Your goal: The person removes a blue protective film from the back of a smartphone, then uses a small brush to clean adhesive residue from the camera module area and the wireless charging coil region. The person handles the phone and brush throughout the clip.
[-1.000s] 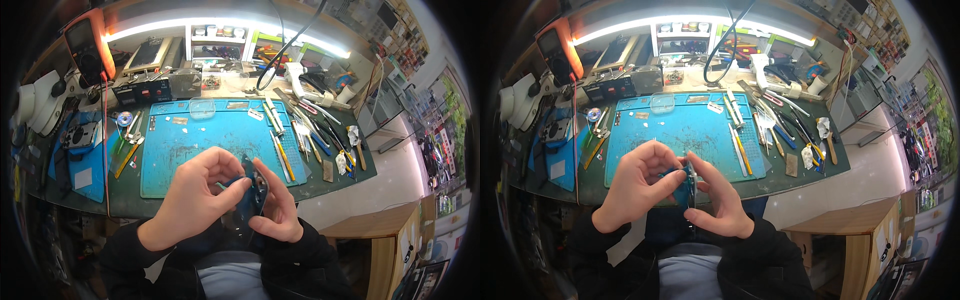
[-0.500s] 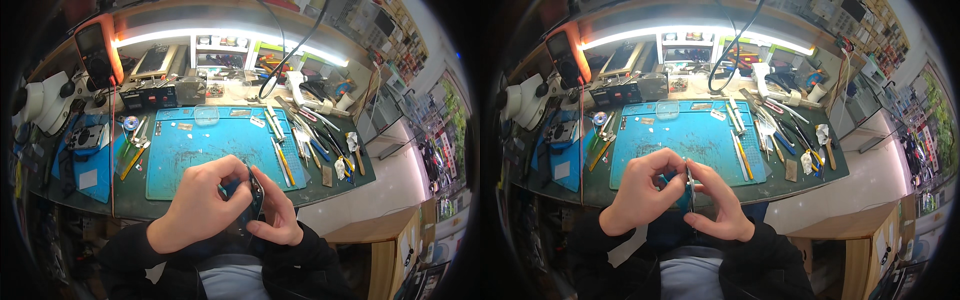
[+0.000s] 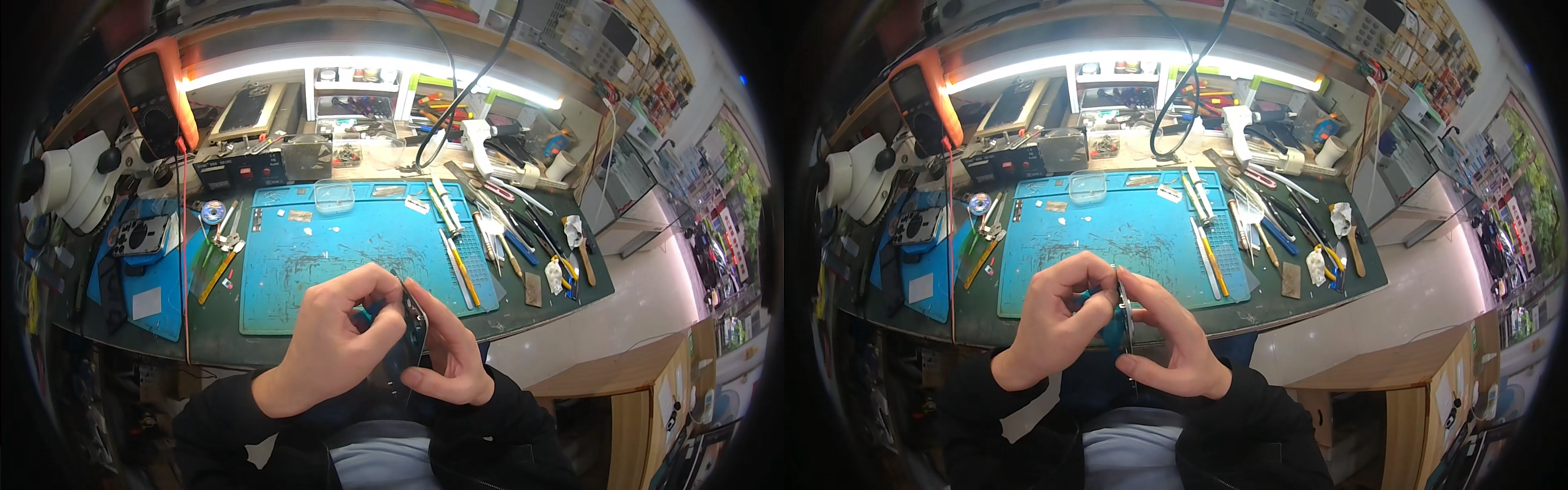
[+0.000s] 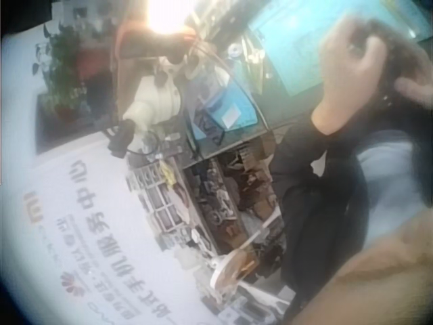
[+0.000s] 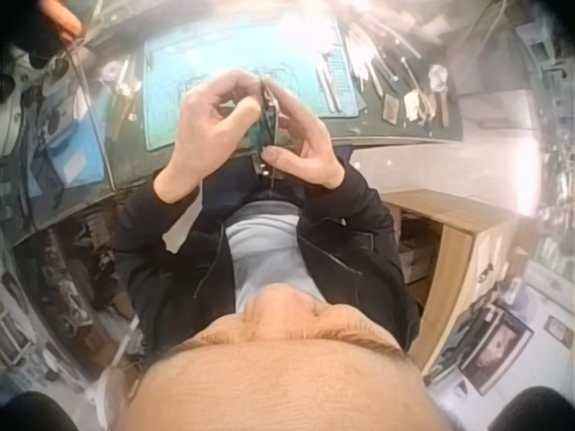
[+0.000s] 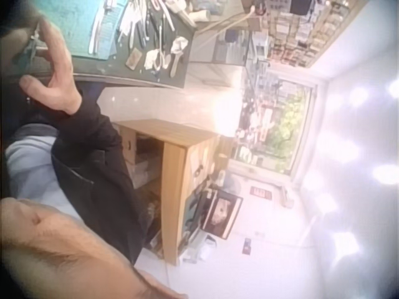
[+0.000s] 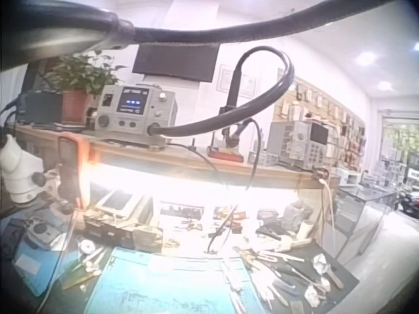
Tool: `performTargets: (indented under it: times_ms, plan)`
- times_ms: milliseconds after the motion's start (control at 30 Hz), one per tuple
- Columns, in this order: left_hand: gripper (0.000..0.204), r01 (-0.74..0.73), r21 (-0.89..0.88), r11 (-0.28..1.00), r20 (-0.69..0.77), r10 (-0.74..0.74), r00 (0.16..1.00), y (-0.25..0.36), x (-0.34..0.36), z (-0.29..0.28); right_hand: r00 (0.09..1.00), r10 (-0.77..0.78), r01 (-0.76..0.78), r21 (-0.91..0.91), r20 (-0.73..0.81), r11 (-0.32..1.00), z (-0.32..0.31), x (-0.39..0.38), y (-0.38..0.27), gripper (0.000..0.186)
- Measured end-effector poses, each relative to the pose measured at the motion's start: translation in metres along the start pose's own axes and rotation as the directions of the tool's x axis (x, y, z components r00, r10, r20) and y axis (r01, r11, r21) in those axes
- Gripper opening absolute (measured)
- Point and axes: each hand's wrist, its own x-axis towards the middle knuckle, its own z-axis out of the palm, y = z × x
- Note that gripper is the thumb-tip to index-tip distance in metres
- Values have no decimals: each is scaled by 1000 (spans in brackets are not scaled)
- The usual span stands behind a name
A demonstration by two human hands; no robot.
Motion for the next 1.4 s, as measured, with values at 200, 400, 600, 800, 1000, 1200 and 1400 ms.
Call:
performTargets:
  times_ms: [200,400,600,800,1000,1200,1400]
  plan:
    - [7,38,-106,994,26,-35,999,-2,1,2,998,65,-63,86,-17,994,0,-2,-3,93]
    - [6,94,-152,984,40,-89,995,-1,0,2,999,37,-32,216,-19,976,3,-1,-5,91]
    - [12,105,-222,969,38,-98,994,-3,1,1,996,86,-74,286,-32,955,6,0,-9,91]
    - [12,118,-187,975,19,-117,993,0,1,2,995,96,-82,271,-38,959,4,-1,-7,92]
    - [14,37,-95,995,-72,-44,996,-4,2,5,996,77,-62,262,-45,963,5,2,-7,91]
    - [14,-85,92,992,-122,96,988,-10,3,7,994,106,-95,207,-42,974,3,1,-8,92]
    - [9,-212,342,916,-83,254,964,4,3,8,995,80,-73,128,-52,989,3,2,-3,92]
